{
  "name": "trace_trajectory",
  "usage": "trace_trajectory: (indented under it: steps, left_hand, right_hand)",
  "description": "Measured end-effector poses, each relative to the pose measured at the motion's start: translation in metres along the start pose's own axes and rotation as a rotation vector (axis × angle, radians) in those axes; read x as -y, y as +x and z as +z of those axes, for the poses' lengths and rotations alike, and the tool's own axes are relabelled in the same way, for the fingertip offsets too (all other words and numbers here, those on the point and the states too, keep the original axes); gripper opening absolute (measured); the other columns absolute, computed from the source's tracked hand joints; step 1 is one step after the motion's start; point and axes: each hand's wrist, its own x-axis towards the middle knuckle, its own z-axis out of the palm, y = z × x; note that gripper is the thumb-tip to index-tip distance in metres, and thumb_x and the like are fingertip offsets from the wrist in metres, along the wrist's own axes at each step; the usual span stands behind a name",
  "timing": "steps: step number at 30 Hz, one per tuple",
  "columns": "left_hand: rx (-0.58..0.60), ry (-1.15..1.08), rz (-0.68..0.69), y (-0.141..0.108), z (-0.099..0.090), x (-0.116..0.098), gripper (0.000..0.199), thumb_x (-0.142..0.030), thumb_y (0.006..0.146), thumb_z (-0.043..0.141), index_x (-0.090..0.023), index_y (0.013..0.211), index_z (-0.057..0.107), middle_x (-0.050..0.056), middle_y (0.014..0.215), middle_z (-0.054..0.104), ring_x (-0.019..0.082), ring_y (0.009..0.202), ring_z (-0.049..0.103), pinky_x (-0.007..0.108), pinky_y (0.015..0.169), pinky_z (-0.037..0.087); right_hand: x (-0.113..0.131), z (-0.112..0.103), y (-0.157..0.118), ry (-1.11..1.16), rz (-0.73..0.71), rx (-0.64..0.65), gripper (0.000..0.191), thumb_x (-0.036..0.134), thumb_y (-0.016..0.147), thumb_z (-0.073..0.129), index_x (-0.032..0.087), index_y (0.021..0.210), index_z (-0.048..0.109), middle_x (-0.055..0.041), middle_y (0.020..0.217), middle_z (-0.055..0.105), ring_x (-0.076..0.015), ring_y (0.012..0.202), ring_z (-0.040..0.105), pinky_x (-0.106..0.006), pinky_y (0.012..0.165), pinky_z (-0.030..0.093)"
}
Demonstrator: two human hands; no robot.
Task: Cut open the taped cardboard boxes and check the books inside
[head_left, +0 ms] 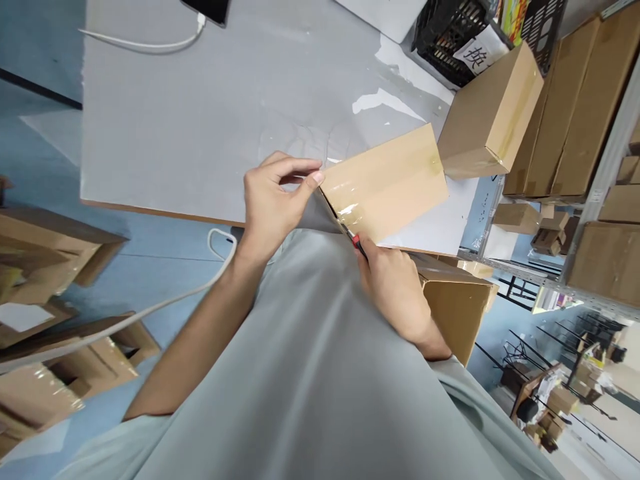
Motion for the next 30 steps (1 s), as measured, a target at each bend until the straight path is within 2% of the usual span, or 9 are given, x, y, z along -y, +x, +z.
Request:
trace_trajectory:
  steps: [5,11,18,24,27,30]
  left_hand:
    - [0.047,-0.087,0.003,0.005,-0.005,0.003,0.019,-0.051,0.096,0.084,-0.036,0.106,0.087,0.002,0.109,0.082,0.026,0.106,0.081,0.043,0.101,0.071]
    - [0.06,-0.162,0.024,0.009,-0.008,0.002,0.01,-0.039,0.094,0.084,-0.035,0.101,0.089,0.0,0.106,0.084,0.024,0.098,0.081,0.048,0.098,0.072]
    - [0.088,-0.186,0.039,0.009,-0.01,0.003,0.01,-0.036,0.097,0.085,-0.033,0.105,0.09,0.0,0.107,0.083,0.024,0.1,0.08,0.048,0.101,0.069]
    - [-0.027,-0.129,0.134,0.004,-0.002,0.007,0.018,-0.029,0.097,0.082,-0.027,0.112,0.092,0.001,0.103,0.083,0.02,0.094,0.079,0.036,0.091,0.068]
    - [-0.055,-0.116,0.168,0.002,0.002,0.009,0.02,-0.024,0.097,0.082,-0.023,0.115,0.093,0.003,0.104,0.084,0.018,0.093,0.079,0.032,0.09,0.067]
    - [-0.073,-0.103,0.19,-0.001,0.004,0.01,0.02,-0.023,0.099,0.082,-0.022,0.116,0.092,0.004,0.105,0.084,0.018,0.096,0.079,0.031,0.091,0.067]
  right_hand:
    - [0.012,-0.004,-0.006,0.005,0.073,-0.006,0.046,0.029,0.122,0.042,0.028,0.166,0.057,-0.0112,0.105,0.087,-0.0294,0.089,0.083,-0.034,0.079,0.057]
    - [0.019,-0.017,-0.011,0.008,0.069,0.018,0.045,0.03,0.124,0.039,0.027,0.166,0.056,-0.0098,0.109,0.087,-0.0264,0.089,0.082,-0.031,0.076,0.052]
    - [0.027,-0.02,0.0,-0.054,0.112,0.042,0.048,0.021,0.121,0.041,0.027,0.166,0.056,-0.0113,0.109,0.088,-0.0278,0.091,0.083,-0.034,0.08,0.058]
    - [0.032,-0.022,0.016,-0.068,0.115,0.053,0.051,0.019,0.121,0.04,0.024,0.169,0.054,-0.0157,0.112,0.087,-0.0313,0.099,0.086,-0.037,0.082,0.063]
    - [0.027,-0.019,0.006,-0.074,0.12,0.133,0.048,0.018,0.12,0.041,0.023,0.164,0.06,-0.0154,0.11,0.087,-0.0312,0.098,0.086,-0.037,0.083,0.063]
    - [0.012,-0.016,-0.013,-0.033,0.068,0.138,0.045,0.021,0.119,0.045,0.023,0.16,0.064,-0.0131,0.104,0.087,-0.0304,0.092,0.085,-0.036,0.081,0.061]
